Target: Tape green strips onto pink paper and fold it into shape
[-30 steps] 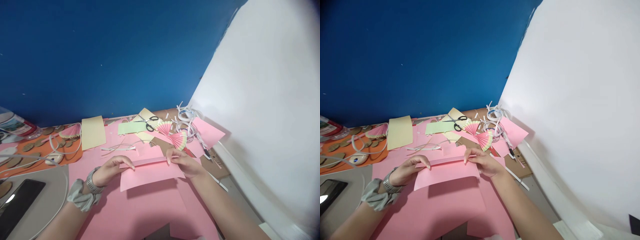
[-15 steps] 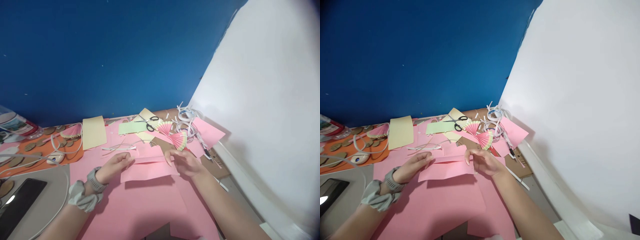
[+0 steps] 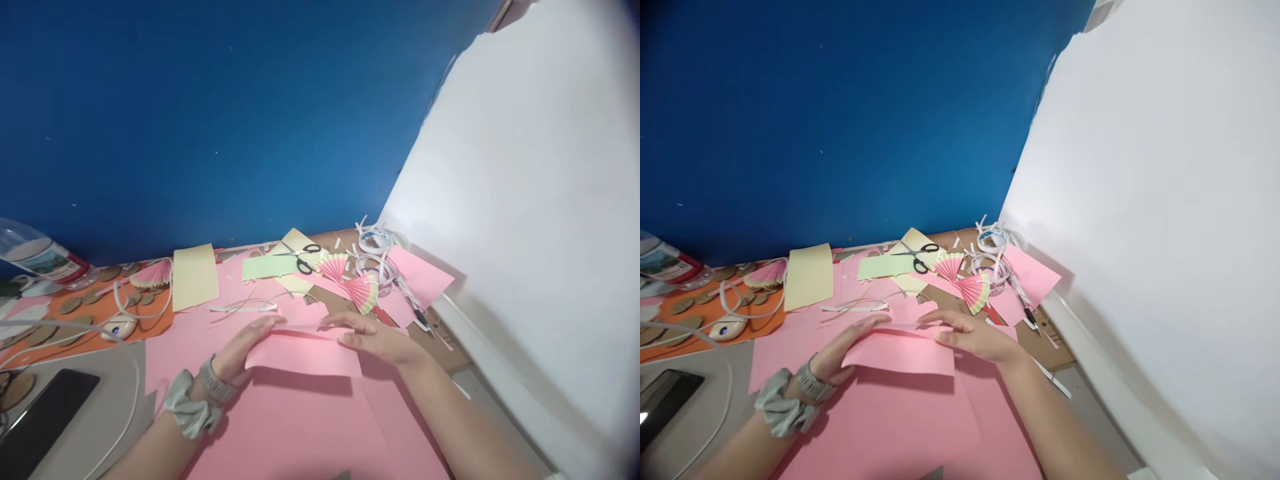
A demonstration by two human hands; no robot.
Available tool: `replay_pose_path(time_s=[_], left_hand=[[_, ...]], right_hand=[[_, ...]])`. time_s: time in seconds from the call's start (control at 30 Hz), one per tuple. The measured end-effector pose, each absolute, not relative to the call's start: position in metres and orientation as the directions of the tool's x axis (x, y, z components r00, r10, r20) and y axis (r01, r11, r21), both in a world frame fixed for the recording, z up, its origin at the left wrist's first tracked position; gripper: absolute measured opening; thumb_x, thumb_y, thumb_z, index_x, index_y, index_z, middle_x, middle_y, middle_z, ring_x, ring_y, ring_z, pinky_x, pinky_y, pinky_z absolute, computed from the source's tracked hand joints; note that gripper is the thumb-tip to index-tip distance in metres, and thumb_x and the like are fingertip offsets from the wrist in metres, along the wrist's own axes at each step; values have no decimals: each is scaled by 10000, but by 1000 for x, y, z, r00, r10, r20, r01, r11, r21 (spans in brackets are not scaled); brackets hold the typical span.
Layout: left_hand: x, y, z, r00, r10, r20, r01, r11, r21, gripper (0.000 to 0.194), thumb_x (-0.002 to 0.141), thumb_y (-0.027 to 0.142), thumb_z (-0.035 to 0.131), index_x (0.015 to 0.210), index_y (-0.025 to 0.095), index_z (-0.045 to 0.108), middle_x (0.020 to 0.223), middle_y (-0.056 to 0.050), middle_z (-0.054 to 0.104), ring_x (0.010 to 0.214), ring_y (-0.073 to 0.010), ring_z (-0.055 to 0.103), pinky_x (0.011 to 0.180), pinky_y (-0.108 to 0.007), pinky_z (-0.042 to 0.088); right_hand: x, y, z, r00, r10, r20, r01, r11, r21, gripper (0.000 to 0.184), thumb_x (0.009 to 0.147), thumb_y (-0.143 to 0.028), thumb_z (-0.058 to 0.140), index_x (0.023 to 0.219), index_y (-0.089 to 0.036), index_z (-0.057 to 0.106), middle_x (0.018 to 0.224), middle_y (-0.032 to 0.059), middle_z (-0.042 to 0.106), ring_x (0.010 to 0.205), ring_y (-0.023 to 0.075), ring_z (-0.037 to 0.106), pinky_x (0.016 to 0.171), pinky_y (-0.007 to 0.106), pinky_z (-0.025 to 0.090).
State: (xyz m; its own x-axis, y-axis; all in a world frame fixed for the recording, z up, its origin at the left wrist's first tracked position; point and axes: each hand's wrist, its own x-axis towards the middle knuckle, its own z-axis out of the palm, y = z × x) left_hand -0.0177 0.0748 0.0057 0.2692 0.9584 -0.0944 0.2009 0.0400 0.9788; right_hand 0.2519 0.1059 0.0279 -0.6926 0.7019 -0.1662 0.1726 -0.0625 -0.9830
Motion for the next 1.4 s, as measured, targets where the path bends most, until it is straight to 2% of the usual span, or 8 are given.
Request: replay_pose_path(time_s=[0.17,0.4,0.57,0.7,0.87,1.07,1.2,1.4], left_hand=[[-10,72,-4,453,877,-160,194,79,978,299,905,359,455,1048,135,592,1025,-67,634,912,-197,608,806,-374,495],[-3,70,0,487,867,-106,248,-21,969,310,863,389,494,919,138,667,942,-71,680,895,-210,597,841,-304,430],[-3,67,-3,502,860,-94,256,-44,966,285,840,393,508,884,159,664,885,-45,674,829,-189,588,778,-275,428],[-2,70,-10,304,950,-70,302,-26,953,296,849,432,466,742,165,539,695,17,523,670,-137,475,647,-248,381],[-1,72,-19,176,982,-75,336,12,942,387,857,479,423,613,206,298,604,69,218,554,-96,256,517,-227,252],[4,69,-19,244,964,-104,332,18,943,385,849,446,454,606,205,277,614,64,212,562,-94,238,501,-224,223],[15,60,-13,356,927,-122,298,11,954,376,843,403,480,582,193,309,592,68,229,551,-86,248,499,-214,231],[24,51,-10,495,860,-123,245,-2,970,227,841,354,487,750,163,566,694,26,511,681,-124,457,658,-221,370]], right_hand=[[263,107,39,-689,653,-314,436,29,-899,514,865,-458,477,1347,-295,405,1318,57,477,1185,262,440,907,352,385],[240,99,52,-576,723,-382,690,179,-701,373,819,-523,492,1051,-266,629,977,31,647,852,209,576,685,278,403],[209,94,40,-666,634,-393,665,265,-698,350,809,-526,497,682,-200,486,604,-50,448,539,105,398,477,225,245],[203,98,24,-642,674,-365,656,237,-716,406,861,-536,395,652,-199,308,622,-60,288,550,91,294,483,214,231],[206,102,12,-632,686,-361,642,203,-739,417,862,-567,376,677,-204,289,658,-56,288,588,95,305,505,210,244],[204,99,14,-626,709,-325,502,48,-863,405,896,-546,336,716,-188,404,719,-41,395,671,109,390,618,228,312],[201,92,13,-627,729,-275,445,46,-894,357,913,-483,362,713,-190,401,675,-51,360,631,99,355,579,220,284],[196,83,4,-678,705,-209,429,148,-891,310,926,-378,381,678,-192,373,627,-58,345,584,95,325,534,230,247]])
